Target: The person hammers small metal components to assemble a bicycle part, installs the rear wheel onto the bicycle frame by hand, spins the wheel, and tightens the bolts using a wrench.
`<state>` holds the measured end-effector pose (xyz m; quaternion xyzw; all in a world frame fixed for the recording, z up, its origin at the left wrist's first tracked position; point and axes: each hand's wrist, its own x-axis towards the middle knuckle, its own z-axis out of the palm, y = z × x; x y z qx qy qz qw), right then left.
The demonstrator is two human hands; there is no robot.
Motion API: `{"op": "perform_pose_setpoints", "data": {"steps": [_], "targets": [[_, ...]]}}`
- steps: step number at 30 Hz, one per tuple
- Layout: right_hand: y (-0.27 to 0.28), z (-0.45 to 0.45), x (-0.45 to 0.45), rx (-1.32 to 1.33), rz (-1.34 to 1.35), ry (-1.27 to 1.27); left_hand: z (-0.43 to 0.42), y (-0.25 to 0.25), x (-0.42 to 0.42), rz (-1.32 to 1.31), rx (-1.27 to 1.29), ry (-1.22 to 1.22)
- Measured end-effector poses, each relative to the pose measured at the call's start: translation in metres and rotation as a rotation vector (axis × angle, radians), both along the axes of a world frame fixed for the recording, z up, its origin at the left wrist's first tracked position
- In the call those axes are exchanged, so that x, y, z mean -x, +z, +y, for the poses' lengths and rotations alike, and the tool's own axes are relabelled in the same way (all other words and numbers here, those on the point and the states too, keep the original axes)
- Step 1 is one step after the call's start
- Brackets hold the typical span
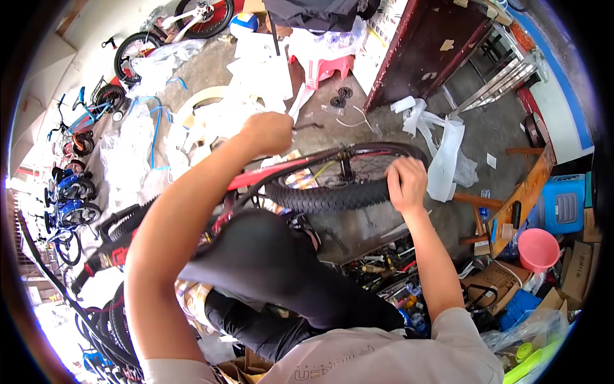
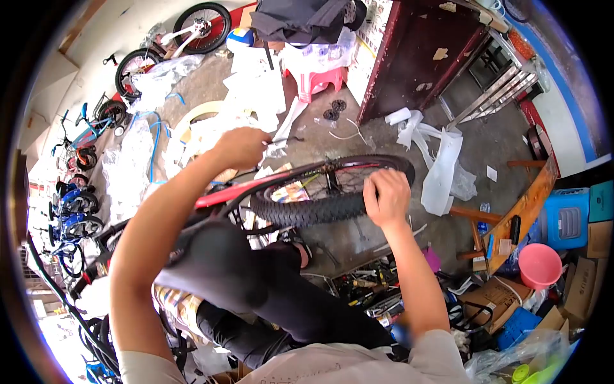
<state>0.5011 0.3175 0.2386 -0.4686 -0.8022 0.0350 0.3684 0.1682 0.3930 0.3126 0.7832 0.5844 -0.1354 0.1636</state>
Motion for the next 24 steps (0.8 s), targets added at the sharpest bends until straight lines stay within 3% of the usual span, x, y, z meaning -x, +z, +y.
{"op": "perform_pose_setpoints", "data": {"steps": [2,9,24], "targets": [[0.003,-0.008,-0.001,0.012,0.014,0.015,0.006,-0.031,-0.008,-0.135,-0.017,-0.010],[0.006,-0.027,-0.003,0.024,0.046,0.007,-0.002,-0.082,-0.038,-0.150,0.117,-0.076],[0.009,-0.026,0.001,0.041,0.045,0.005,-0.019,-0.080,-0.045,-0.181,0.132,-0.097]]}}
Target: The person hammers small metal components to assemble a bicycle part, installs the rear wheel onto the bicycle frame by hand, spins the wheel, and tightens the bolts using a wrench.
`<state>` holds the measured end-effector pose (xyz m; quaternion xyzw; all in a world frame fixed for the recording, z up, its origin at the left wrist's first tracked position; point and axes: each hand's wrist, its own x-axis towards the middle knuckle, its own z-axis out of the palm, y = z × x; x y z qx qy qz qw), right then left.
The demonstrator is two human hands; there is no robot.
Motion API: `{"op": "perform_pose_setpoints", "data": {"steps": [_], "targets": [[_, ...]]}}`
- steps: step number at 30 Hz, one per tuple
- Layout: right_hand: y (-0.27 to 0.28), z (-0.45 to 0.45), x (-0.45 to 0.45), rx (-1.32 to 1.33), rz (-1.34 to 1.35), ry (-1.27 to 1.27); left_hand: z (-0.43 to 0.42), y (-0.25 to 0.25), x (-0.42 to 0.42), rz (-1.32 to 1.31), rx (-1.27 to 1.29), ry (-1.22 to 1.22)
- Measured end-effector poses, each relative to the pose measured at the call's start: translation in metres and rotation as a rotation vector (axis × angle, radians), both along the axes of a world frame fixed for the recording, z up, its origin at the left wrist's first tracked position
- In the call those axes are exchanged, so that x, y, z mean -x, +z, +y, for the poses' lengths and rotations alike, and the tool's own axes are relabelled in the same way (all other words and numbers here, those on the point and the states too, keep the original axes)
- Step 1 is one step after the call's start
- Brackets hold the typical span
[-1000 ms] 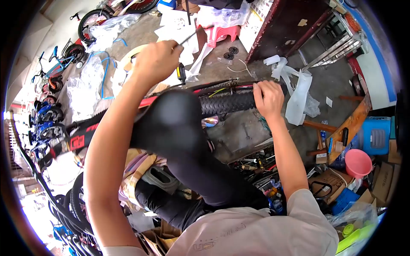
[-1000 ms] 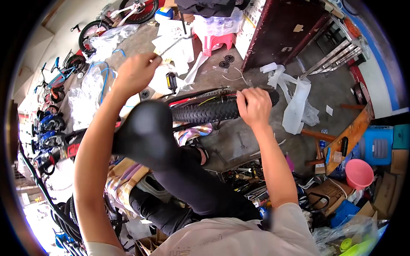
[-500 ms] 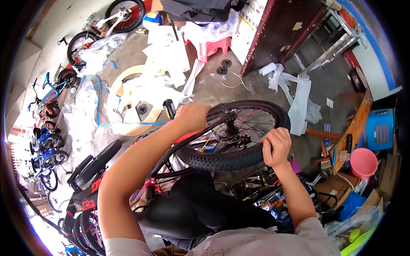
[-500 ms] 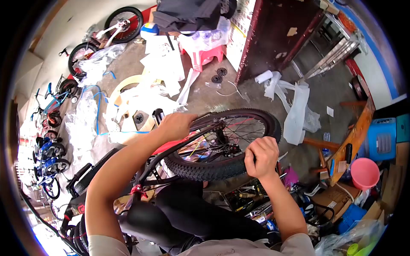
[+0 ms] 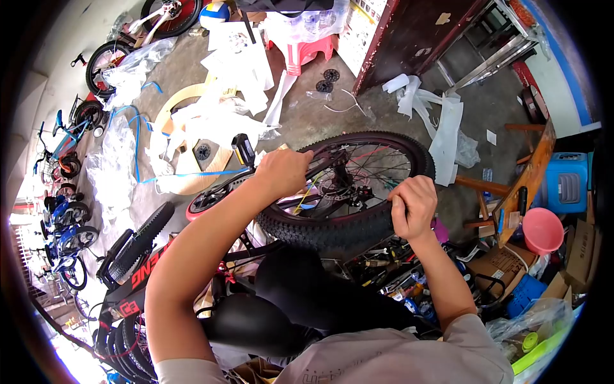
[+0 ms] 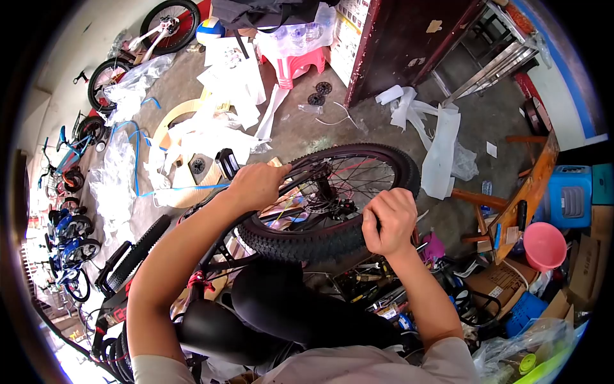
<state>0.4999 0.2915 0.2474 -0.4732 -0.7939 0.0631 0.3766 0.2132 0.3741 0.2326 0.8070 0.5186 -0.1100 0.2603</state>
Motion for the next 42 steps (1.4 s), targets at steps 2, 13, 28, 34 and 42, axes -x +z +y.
{"op": "perform_pose_setpoints", "data": {"steps": [2,13,28,34,42], "targets": [[0.000,0.000,0.000,-0.003,-0.003,-0.001,0.003,-0.001,-0.001,0.029,0.013,-0.012],[-0.001,0.004,0.000,-0.022,0.006,0.009,-0.004,0.002,-0.016,0.197,-0.018,0.121],[-0.003,0.006,0.001,-0.025,0.003,-0.010,0.008,-0.005,-0.011,0.135,0.025,0.157],[-0.002,0.007,0.000,-0.022,0.014,0.002,0.009,-0.005,-0.008,0.114,0.036,0.133],[-0.004,0.007,-0.002,-0.021,0.007,0.005,0.010,-0.008,-0.002,0.109,0.041,0.138]]}}
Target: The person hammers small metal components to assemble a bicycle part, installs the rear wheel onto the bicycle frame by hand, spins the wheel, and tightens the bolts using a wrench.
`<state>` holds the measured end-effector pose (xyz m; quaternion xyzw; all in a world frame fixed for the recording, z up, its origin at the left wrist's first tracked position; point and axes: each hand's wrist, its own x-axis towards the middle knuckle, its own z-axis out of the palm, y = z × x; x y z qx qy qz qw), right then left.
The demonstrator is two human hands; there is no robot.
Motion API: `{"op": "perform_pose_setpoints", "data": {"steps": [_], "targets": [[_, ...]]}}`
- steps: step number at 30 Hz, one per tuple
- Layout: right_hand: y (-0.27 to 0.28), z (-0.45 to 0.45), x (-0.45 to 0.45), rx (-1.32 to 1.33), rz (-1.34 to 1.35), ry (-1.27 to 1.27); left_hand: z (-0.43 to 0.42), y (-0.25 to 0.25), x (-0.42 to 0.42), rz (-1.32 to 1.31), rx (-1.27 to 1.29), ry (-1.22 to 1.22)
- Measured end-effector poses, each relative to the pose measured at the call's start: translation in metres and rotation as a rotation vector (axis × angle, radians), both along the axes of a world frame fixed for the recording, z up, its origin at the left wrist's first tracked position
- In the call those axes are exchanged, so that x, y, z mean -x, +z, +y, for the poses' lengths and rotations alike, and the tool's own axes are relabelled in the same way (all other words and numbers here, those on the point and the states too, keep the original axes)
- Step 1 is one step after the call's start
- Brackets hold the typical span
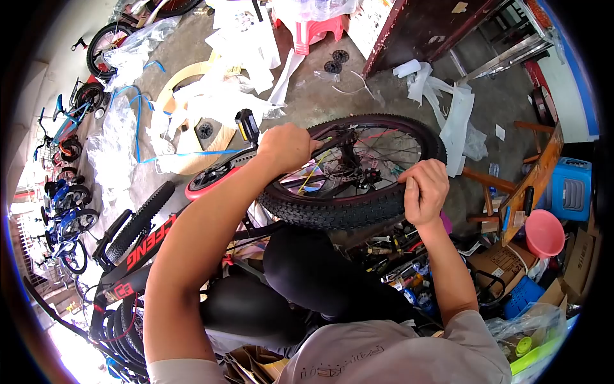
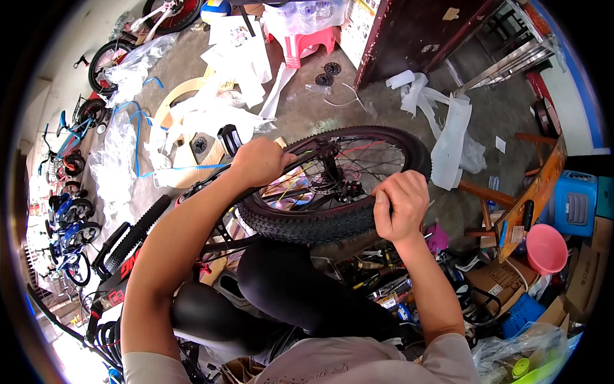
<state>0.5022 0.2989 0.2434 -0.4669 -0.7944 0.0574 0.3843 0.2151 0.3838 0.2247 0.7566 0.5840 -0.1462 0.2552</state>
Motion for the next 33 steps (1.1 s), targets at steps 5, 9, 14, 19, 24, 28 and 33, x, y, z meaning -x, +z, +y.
{"op": "perform_pose_setpoints", "data": {"steps": [5,9,14,19,24,28,33], "targets": [[0.000,0.002,0.001,-0.001,0.004,0.004,0.004,-0.017,0.013,-0.093,-0.017,-0.042],[0.001,0.005,0.002,-0.035,0.020,0.010,0.001,-0.007,0.002,0.023,-0.098,-0.110],[0.001,-0.002,0.001,-0.014,-0.007,-0.013,0.005,0.011,-0.005,0.104,-0.232,-0.157],[0.000,-0.007,0.002,-0.023,0.000,-0.001,0.017,-0.021,0.026,0.092,-0.311,-0.247],[-0.001,-0.006,0.001,-0.022,-0.007,-0.013,0.013,-0.039,0.052,0.037,-0.266,-0.385],[0.001,-0.006,0.003,-0.014,0.004,-0.007,0.016,-0.049,0.061,0.004,-0.333,-0.339],[0.002,-0.007,0.003,-0.009,-0.007,-0.011,0.022,-0.072,0.066,-0.042,-0.183,-0.483]]}}
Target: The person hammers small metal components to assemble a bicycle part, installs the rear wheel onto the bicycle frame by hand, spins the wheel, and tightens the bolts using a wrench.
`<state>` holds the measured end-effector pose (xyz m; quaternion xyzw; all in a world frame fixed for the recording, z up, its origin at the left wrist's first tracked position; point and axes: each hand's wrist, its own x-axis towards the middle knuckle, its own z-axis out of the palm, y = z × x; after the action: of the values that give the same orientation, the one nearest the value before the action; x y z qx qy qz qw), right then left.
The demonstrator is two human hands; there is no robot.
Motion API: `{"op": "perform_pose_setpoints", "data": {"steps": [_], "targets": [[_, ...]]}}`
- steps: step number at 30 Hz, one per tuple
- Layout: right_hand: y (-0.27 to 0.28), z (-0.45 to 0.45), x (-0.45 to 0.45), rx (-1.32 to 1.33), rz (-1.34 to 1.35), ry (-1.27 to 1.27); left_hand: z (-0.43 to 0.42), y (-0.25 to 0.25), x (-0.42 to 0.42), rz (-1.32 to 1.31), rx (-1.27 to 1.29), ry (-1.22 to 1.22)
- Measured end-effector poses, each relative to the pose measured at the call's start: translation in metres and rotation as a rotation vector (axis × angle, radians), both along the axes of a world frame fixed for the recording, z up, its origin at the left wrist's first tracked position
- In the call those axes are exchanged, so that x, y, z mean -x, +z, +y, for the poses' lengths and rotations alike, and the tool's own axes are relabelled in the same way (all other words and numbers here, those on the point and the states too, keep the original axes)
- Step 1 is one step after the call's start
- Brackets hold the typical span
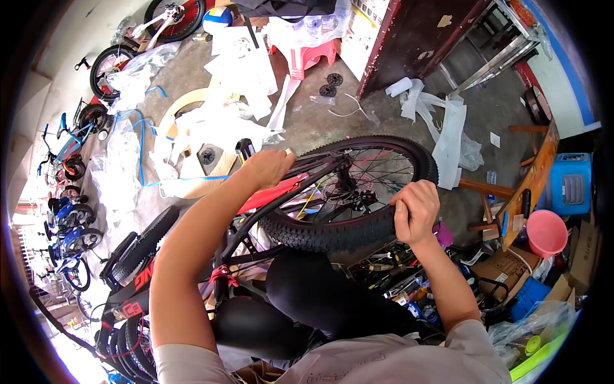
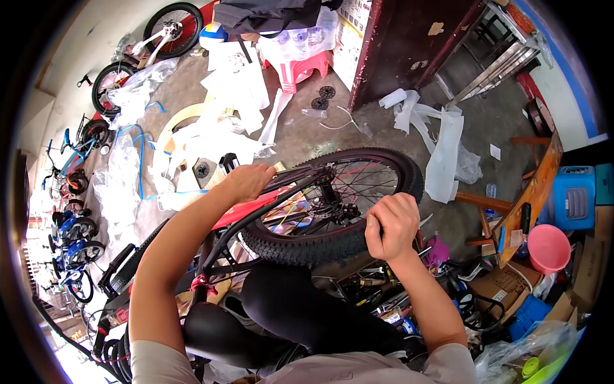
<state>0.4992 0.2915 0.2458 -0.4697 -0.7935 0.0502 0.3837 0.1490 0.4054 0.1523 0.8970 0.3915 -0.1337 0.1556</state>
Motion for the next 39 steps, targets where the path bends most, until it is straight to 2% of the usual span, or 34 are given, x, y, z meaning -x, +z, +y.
{"op": "perform_pose_setpoints", "data": {"steps": [2,5,7,9,11,14,17,25,32,37,39], "targets": [[0.000,0.001,-0.001,0.008,0.000,0.009,0.004,0.002,0.003,-0.104,-0.009,0.018],[0.000,0.002,-0.001,0.012,0.010,0.016,0.006,0.006,0.006,-0.135,-0.077,0.092],[0.000,0.003,-0.001,0.012,0.006,0.018,0.010,-0.007,0.012,-0.110,-0.097,0.042],[0.000,0.004,0.001,0.006,0.007,0.020,0.012,-0.019,0.014,-0.104,-0.006,0.013],[0.000,0.004,0.000,0.007,0.015,0.011,0.013,-0.011,0.009,-0.091,0.001,0.017],[-0.001,0.005,-0.001,0.003,0.020,0.016,0.017,-0.015,0.003,-0.162,-0.131,0.034],[-0.001,0.005,-0.002,0.006,0.011,0.016,0.022,-0.021,0.002,-0.117,-0.132,0.080],[0.000,0.004,-0.002,0.014,0.010,0.013,0.026,-0.032,-0.002,0.138,-0.139,-0.107],[0.001,0.004,0.002,0.009,0.002,0.012,0.026,-0.048,-0.001,0.086,-0.172,-0.146],[0.002,0.005,0.004,0.006,-0.012,0.014,0.020,-0.014,-0.009,0.251,0.034,-0.098],[0.001,0.003,0.004,0.006,-0.014,0.018,0.019,-0.005,-0.005,0.174,0.099,-0.022]]}}
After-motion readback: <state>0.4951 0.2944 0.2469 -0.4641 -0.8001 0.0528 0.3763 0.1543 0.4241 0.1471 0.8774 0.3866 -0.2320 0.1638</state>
